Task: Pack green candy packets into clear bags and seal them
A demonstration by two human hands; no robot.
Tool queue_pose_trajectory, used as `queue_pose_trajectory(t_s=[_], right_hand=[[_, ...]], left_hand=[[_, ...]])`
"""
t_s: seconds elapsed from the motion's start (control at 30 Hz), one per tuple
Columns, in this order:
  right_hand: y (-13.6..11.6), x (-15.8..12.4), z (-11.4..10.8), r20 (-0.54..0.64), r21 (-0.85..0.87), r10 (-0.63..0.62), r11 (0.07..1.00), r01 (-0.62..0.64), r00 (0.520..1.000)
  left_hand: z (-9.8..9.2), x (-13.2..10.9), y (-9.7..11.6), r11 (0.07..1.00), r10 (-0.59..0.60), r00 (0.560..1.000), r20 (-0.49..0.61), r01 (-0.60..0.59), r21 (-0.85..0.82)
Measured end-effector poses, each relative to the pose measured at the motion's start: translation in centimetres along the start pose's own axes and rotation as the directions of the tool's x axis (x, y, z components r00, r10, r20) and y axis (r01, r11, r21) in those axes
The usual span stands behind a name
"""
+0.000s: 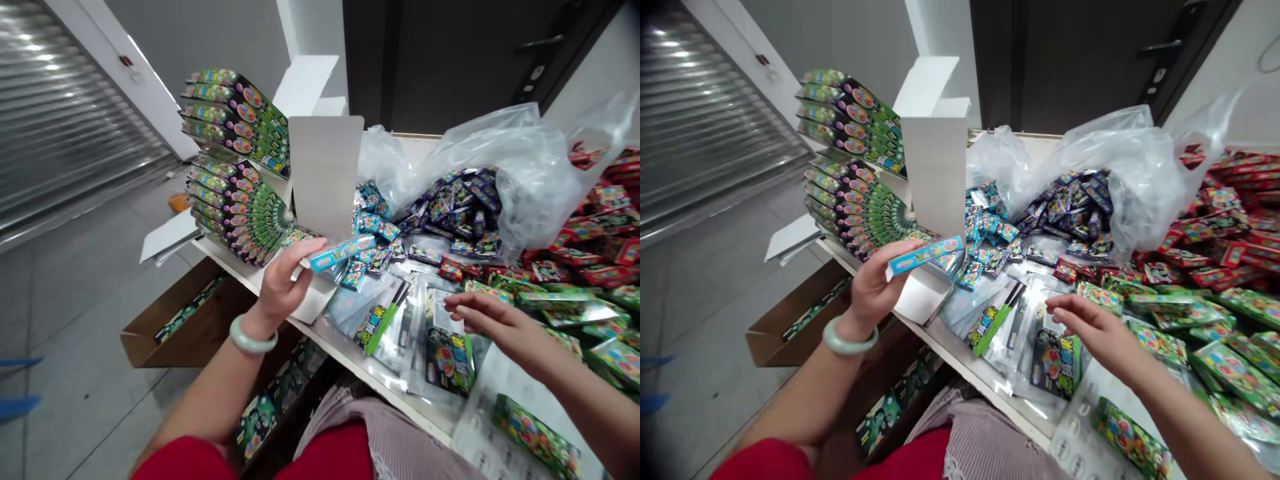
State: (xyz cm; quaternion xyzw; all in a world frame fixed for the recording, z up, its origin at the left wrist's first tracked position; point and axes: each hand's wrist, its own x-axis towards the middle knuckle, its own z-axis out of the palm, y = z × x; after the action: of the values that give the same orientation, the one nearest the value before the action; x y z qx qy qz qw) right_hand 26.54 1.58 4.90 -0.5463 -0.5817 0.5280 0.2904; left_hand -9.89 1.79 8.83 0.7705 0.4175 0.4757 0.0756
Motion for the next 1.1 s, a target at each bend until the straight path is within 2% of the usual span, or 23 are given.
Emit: queue_pose_trajectory(t_s=[0.07, 0.17, 0.23, 0.3, 0.37, 0.43, 0.47, 0.5, 0.53, 0.57, 0.6, 0.63, 0.7, 0.77, 0.83, 0.9, 0.93, 1.0, 1.07, 1.1], right_hand=[[1.0, -0.1, 0.5, 0.023, -0.084, -0.049, 0.995, 0.051, 0.999], [2.5, -0.5, 1.0, 0.087, -0.191, -0.098, 0.975, 0.113, 0.991], [3.4, -0.7, 0.5, 0.096, -0.254, -0.098, 0.960, 0.120, 0.991], [4.2, -0.9, -0.5, 0.092, -0.320, -0.086, 0.941, 0.111, 0.992], [5.0, -0.9, -1.4, 0.069, -0.420, -0.083, 0.901, 0.104, 0.994], [5.5, -0.6, -1.9, 0.043, -0.558, -0.111, 0.822, 0.116, 0.993], [5.7, -0.2, -1.9, 0.049, -0.630, -0.134, 0.765, 0.134, 0.990], [5.9, 0.3, -1.6, 0.067, -0.691, -0.156, 0.705, 0.159, 0.985], [5.9, 0.9, -1.3, 0.096, -0.737, -0.180, 0.648, 0.191, 0.979], [5.8, 1.6, -0.8, 0.119, -0.777, -0.200, 0.591, 0.217, 0.972], [5.7, 2.4, -0.3, 0.140, -0.810, -0.201, 0.540, 0.229, 0.970], [5.5, 3.1, 0.2, 0.147, -0.835, -0.186, 0.503, 0.223, 0.972], [5.2, 4.4, 0.9, 0.145, -0.861, -0.154, 0.468, 0.202, 0.977], [5.0, 5.3, 1.3, 0.131, -0.864, -0.142, 0.469, 0.184, 0.981], [4.9, 6.0, 1.2, 0.111, -0.862, -0.147, 0.477, 0.169, 0.983], [4.6, 6.6, 0.7, 0.081, -0.858, -0.156, 0.491, 0.148, 0.984], [4.3, 6.8, 0.3, 0.068, -0.853, -0.163, 0.503, 0.142, 0.984], [3.0, 7.1, -0.6, 0.053, -0.834, -0.187, 0.532, 0.147, 0.981], [1.2, 7.1, -1.8, 0.046, -0.811, -0.225, 0.560, 0.168, 0.973], [0.1, 7.0, -2.5, 0.033, -0.783, -0.255, 0.594, 0.183, 0.966]], left_hand=[[0.1, 0.7, -4.1, 0.984, 0.086, 0.993, 0.079, -0.097, 0.147], [1.3, 0.0, -9.5, 0.957, 0.036, 0.981, 0.191, -0.089, 0.276], [1.8, -1.0, -11.5, 0.943, -0.001, 0.961, 0.276, -0.091, 0.320], [1.9, -1.8, -11.9, 0.933, -0.010, 0.938, 0.346, -0.116, 0.340], [2.4, -2.1, -10.8, 0.926, -0.006, 0.936, 0.353, -0.128, 0.356], [4.0, -2.1, -8.5, 0.922, -0.009, 0.965, 0.262, -0.094, 0.376], [5.3, -2.2, -6.9, 0.929, -0.011, 0.982, 0.190, -0.060, 0.365], [7.0, -2.3, -5.1, 0.947, -0.008, 0.986, 0.164, -0.046, 0.319], [8.9, -2.7, -3.2, 0.970, 0.005, 0.975, 0.222, -0.060, 0.238], [11.0, -3.1, -1.3, 0.985, 0.022, 0.934, 0.356, -0.081, 0.150], [13.0, -3.7, 0.5, 0.992, 0.021, 0.863, 0.504, -0.081, 0.098], [14.9, -4.3, 2.1, 0.994, -0.013, 0.795, 0.607, -0.058, 0.097], [18.0, -5.3, 4.0, 0.987, -0.104, 0.704, 0.703, -0.015, 0.161], [19.7, -6.0, 4.6, 0.975, -0.171, 0.668, 0.724, 0.008, 0.222], [20.4, -6.4, 4.5, 0.970, -0.194, 0.658, 0.728, 0.018, 0.242], [20.5, -6.7, 4.5, 0.974, -0.184, 0.668, 0.721, 0.028, 0.223], [20.5, -6.8, 4.6, 0.978, -0.174, 0.693, 0.699, 0.038, 0.206], [20.3, -6.7, 4.9, 0.983, -0.170, 0.782, 0.599, 0.094, 0.156], [19.5, -6.2, 5.0, 0.969, -0.238, 0.858, 0.454, 0.240, 0.055], [18.8, -5.8, 5.0, 0.943, -0.299, 0.864, 0.405, 0.333, -0.015]])
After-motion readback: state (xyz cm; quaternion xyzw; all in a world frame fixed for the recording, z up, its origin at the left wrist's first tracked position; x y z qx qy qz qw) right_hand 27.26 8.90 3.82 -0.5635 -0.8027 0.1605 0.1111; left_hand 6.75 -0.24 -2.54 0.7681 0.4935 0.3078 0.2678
